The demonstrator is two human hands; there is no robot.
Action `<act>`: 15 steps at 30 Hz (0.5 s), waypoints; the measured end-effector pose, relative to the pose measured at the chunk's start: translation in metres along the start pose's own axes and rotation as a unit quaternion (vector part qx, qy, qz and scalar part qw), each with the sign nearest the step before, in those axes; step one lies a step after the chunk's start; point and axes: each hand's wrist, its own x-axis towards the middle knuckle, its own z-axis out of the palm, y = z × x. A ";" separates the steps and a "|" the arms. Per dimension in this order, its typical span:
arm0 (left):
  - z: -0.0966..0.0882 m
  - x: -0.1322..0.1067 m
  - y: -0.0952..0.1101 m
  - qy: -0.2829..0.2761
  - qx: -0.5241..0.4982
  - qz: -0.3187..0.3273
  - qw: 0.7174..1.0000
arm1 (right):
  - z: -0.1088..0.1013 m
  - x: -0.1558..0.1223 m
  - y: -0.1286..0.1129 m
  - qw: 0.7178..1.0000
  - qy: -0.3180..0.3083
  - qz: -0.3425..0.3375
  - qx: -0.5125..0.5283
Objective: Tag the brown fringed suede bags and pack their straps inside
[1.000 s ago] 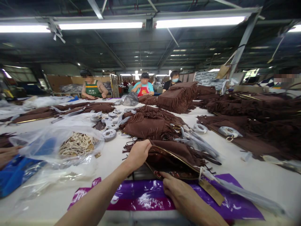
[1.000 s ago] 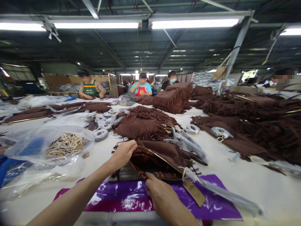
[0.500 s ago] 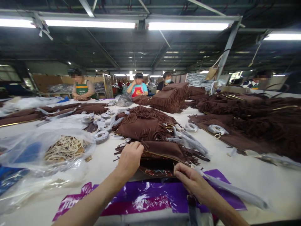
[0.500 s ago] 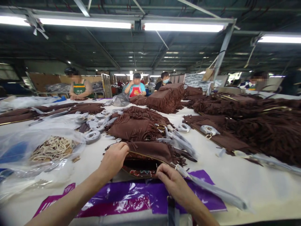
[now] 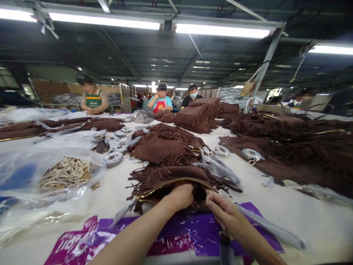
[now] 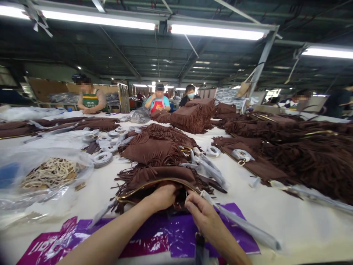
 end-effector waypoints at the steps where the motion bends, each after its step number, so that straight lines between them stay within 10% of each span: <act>1: 0.000 0.004 -0.002 -0.003 -0.011 0.003 1.000 | -0.004 0.001 0.002 1.000 0.009 0.005 0.008; 9: 0.008 0.008 -0.008 -0.033 -0.067 -0.008 0.997 | -0.024 0.007 0.012 0.997 0.058 0.024 -0.044; 15: 0.013 -0.002 -0.001 0.056 -0.057 -0.039 0.996 | -0.025 0.008 0.013 0.986 0.096 -0.031 -0.133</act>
